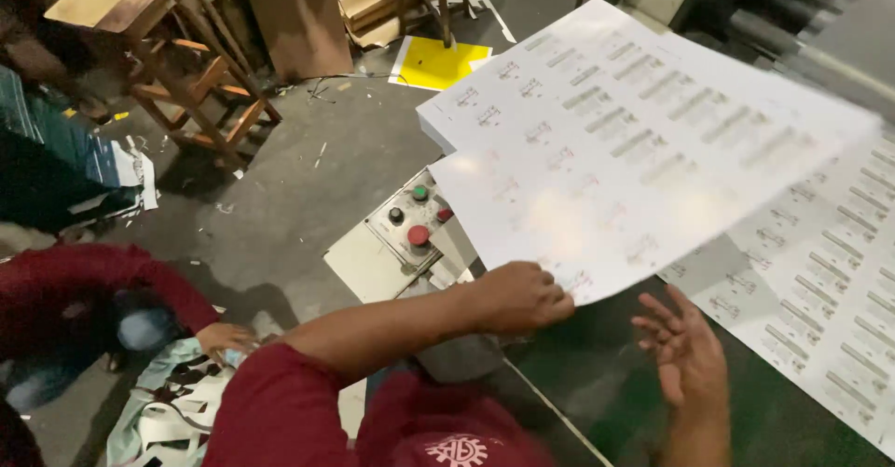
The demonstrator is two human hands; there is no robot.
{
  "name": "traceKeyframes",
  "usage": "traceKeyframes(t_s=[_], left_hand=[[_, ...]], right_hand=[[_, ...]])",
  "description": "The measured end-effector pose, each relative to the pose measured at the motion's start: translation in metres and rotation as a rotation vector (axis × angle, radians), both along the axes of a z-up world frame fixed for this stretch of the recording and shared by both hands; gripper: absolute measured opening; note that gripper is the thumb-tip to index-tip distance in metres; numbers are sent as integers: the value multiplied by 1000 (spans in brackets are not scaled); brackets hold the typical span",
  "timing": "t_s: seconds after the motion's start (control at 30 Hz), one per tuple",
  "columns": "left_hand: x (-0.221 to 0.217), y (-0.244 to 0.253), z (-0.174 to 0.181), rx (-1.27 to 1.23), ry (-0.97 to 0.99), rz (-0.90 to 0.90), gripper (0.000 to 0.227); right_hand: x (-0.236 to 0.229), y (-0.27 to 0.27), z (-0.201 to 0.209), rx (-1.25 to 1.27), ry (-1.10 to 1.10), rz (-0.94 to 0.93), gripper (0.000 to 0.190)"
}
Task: The person repeatedly picks up printed sheets from a stack on a machine and places them onto a separate pile on the right side of the table. The task involves continuous manual sorting of the papers in a workshop environment.
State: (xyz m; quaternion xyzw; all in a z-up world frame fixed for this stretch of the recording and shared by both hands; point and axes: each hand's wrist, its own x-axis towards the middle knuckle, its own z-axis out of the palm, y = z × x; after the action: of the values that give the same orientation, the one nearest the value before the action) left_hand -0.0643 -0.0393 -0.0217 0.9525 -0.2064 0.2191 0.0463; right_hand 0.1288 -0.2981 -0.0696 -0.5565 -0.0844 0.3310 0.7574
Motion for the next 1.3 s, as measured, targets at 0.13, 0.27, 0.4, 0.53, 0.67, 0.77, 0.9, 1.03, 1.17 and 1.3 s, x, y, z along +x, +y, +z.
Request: traceKeyframes(t_s=[0.13,0.27,0.4,0.53,0.67,0.77,0.9,1.03,1.17,1.3], left_hand=[[-40,7,-27,31,58,-102,28],[-57,14,-31,-17,122,-182,34],[-54,5,2,-232,94,-237,53],[-3,17,-16,-130,66,45,39],[52,45,-23,-91,126,543,62],[75,40,-12,-123,291,716,94],[90,37,-26,41,371,794,77],[93,46,-33,77,201,677,54],[100,35,-12,124,238,641,23],[85,37,-2,121,195,543,6]], right_hand=[[49,-35,-54,90,39,8,41],[57,-69,-102,-135,-15,-106,33],[34,-107,-123,-226,-96,-226,40],[40,-172,-166,-204,-239,-306,49],[47,-202,-196,-223,-186,-334,45],[-8,-251,-209,-225,-126,-514,36],[-53,-259,-200,-191,17,-779,36],[-52,-237,-190,-175,48,-802,31],[-19,-212,-176,-156,134,-700,26],[10,-187,-179,-110,111,-587,27]])
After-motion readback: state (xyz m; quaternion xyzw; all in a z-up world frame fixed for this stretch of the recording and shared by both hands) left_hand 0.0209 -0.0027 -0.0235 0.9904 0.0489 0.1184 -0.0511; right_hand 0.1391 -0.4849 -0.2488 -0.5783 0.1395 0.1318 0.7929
